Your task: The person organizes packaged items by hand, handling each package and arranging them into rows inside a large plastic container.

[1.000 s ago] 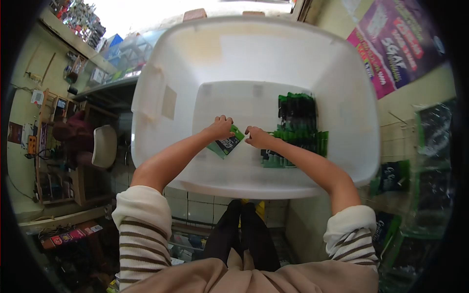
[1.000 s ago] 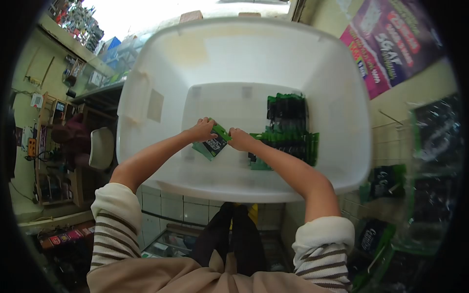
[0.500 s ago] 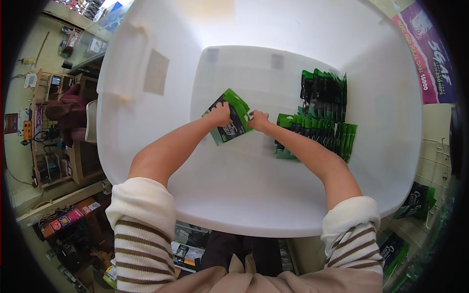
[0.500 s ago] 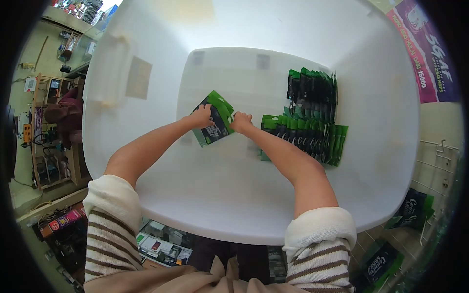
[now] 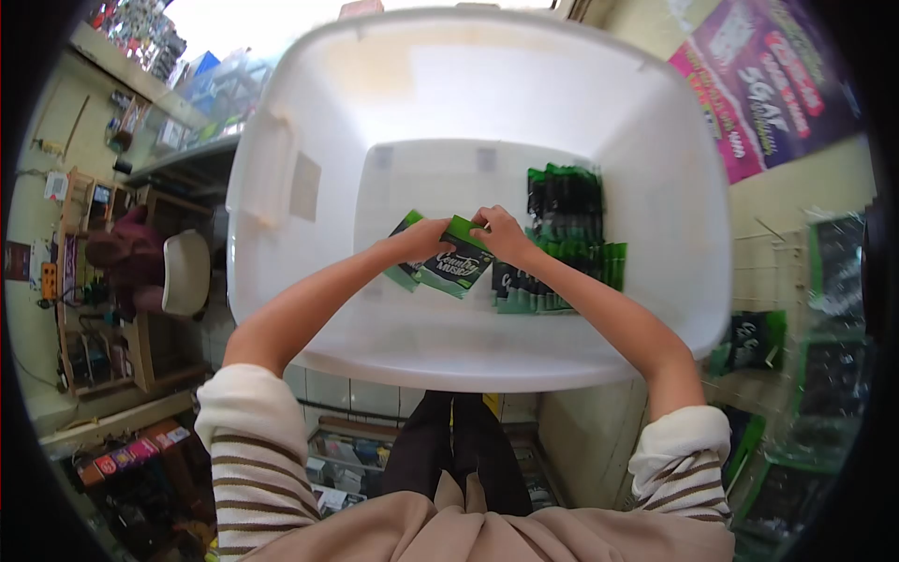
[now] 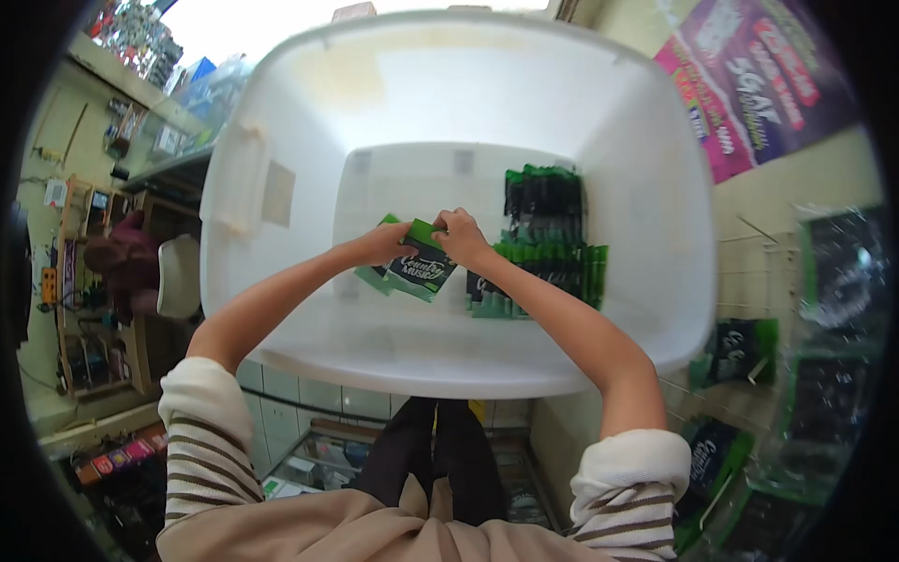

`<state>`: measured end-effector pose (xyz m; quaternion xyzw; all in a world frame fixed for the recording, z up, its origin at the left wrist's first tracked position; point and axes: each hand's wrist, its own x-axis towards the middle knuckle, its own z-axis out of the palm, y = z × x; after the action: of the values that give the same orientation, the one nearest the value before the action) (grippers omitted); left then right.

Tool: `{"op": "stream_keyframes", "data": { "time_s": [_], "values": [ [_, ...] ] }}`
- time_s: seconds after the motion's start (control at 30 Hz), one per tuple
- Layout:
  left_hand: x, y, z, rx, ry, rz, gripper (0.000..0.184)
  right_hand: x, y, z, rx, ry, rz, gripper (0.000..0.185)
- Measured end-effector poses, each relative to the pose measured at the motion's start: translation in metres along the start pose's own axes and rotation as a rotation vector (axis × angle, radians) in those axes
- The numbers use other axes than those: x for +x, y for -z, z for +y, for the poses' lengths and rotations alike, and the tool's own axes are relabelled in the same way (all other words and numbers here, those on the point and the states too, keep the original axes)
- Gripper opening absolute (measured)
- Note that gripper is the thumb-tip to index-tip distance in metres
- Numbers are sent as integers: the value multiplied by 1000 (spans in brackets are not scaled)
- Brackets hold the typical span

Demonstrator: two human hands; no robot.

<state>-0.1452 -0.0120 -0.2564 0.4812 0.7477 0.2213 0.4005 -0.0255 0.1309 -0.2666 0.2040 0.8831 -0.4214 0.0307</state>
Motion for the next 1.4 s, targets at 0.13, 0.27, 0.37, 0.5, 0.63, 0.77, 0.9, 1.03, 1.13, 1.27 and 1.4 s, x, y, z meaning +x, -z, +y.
{"op": "stream_keyframes", "data": {
  "time_s": [0.13, 0.27, 0.37, 0.5, 0.63, 0.77, 0.9, 1.03, 1.13, 1.27, 1.4],
  "values": [
    [-26, 25, 86, -200, -113, 88, 37, -57, 101, -49, 114, 43, 159, 20],
    [-50, 25, 162, -412, -395, 224, 38, -146, 160, -88, 288, -50, 520, 20],
    [-56, 5, 223, -532, -493, 149, 34, -215, 165, -86, 458, 12, 788, 17],
    [-61, -43, 294, -616, -633, 87, 29, -306, 164, -94, 351, -129, 1060, 14],
    [-41, -99, 332, -688, -730, 23, 38, -351, 159, -75, 275, -162, 1365, 12],
    [-32, -121, 348, -691, -721, 154, 44, -355, 163, -67, 252, -171, 1457, 13],
    [-14, -127, 349, -643, -718, 253, 48, -340, 169, -46, 261, -122, 1433, 14],
    [1, -127, 360, -461, -732, 220, 53, -336, 171, -19, 295, -201, 1465, 16],
    [18, -140, 366, -433, -715, 231, 51, -339, 174, -4, 274, -323, 1495, 20],
    [44, -164, 380, -445, -788, 290, 45, -336, 162, 33, 276, -250, 1600, 27],
    [60, -183, 399, -510, -782, 294, 36, -333, 153, 69, 291, -337, 1617, 29]
  ]
}}
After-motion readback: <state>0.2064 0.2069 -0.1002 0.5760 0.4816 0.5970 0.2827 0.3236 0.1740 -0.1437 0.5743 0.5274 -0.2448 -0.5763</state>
